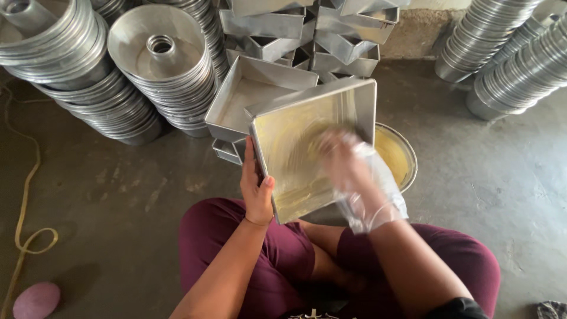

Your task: The person sits on the floor and uses a gloved hand to scoop a yellow substance from a metal bowl and spread it inside square metal baking pans. They repeatedly coat the interior surfaces of several pans and set them aside.

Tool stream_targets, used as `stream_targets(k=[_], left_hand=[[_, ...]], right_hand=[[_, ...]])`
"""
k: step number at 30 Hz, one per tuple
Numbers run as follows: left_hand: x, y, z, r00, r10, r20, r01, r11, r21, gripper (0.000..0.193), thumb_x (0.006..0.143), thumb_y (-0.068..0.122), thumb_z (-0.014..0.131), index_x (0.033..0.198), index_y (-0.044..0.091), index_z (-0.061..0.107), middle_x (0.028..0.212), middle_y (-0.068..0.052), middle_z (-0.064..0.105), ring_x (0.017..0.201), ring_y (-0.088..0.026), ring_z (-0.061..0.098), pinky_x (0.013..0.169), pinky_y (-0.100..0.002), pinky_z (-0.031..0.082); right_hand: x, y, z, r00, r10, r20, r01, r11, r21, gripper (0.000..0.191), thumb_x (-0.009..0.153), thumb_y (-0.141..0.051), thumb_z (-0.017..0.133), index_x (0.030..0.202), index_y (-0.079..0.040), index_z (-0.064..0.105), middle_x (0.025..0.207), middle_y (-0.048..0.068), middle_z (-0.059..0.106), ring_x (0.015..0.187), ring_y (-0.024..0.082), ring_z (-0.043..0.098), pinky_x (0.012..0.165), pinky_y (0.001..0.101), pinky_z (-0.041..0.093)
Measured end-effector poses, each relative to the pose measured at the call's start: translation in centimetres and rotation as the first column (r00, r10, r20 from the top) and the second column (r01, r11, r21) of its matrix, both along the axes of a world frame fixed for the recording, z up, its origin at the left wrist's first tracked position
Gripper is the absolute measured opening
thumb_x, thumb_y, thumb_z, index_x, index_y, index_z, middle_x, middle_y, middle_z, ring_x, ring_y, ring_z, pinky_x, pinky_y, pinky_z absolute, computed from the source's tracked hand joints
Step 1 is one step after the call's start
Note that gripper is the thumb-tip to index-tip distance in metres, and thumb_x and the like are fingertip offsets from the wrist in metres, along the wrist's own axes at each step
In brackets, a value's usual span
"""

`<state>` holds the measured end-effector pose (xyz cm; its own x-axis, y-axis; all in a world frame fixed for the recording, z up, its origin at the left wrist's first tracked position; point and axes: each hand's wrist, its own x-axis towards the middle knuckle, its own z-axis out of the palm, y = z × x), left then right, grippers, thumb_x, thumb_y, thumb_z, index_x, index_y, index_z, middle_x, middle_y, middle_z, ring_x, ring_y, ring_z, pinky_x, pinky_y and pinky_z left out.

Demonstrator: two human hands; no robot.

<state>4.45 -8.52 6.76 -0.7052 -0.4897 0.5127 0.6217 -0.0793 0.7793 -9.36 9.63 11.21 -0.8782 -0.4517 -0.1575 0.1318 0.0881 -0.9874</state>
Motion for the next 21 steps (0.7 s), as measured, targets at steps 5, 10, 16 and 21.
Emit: stream_targets(k=[5, 10, 16, 21], left_hand=[[-0.2, 0.1, -0.1, 1.0, -0.002, -0.009, 0.002, 1.0, 0.0, 0.109, 0.093, 0.065, 0.067, 0.165, -0.003, 0.023, 0.134, -0.012, 0.059, 0.119, -0.018, 0.057, 0.106, -0.032, 0.044], [-0.2, -0.6, -0.3, 0.997, 0.045, 0.066, -0.044, 0.999, -0.008, 0.112, 0.089, 0.063, 0.067, 0.168, -0.003, 0.024, 0.127, -0.013, 0.062, 0.107, -0.017, 0.056, 0.094, -0.032, 0.045], [-0.4, -1.0, 0.5, 0.997, -0.06, -0.055, 0.063, 0.997, 0.047, 0.104, 0.095, 0.053, 0.069, 0.164, -0.007, 0.018, 0.155, -0.016, 0.047, 0.14, -0.023, 0.048, 0.119, -0.035, 0.035], [0.0, -2.4, 1.0, 0.998, 0.018, -0.057, -0.019, 1.0, -0.022, 0.099, 0.098, 0.051, 0.066, 0.164, -0.008, 0.021, 0.159, -0.017, 0.045, 0.144, -0.023, 0.046, 0.122, -0.035, 0.034]], right_hand=[[3.4, -1.1, 4.0, 0.812, 0.053, -0.581, 0.124, 0.957, 0.261, 0.037, 0.099, -0.04, 0.042, 0.124, -0.019, 0.058, 0.092, 0.009, 0.07, 0.066, 0.021, 0.059, 0.056, 0.0334, 0.048], [8.5, -2.5, 6.3, 0.639, 0.533, -0.554, 0.063, 0.682, 0.729, 0.026, 0.097, -0.028, 0.052, 0.115, -0.012, 0.063, 0.097, 0.013, 0.071, 0.078, 0.027, 0.068, 0.069, 0.0396, 0.056], [3.0, -1.6, 8.5, 0.518, 0.364, -0.774, 0.286, 0.779, 0.558, 0.018, 0.097, -0.015, 0.054, 0.103, -0.005, 0.068, 0.102, 0.018, 0.071, 0.087, 0.032, 0.07, 0.077, 0.0432, 0.057], [3.1, -3.1, 4.7, 0.835, 0.27, -0.48, 0.045, 0.835, 0.549, 0.036, 0.098, -0.025, 0.055, 0.13, -0.009, 0.058, 0.119, 0.014, 0.067, 0.099, 0.029, 0.069, 0.083, 0.0396, 0.056]])
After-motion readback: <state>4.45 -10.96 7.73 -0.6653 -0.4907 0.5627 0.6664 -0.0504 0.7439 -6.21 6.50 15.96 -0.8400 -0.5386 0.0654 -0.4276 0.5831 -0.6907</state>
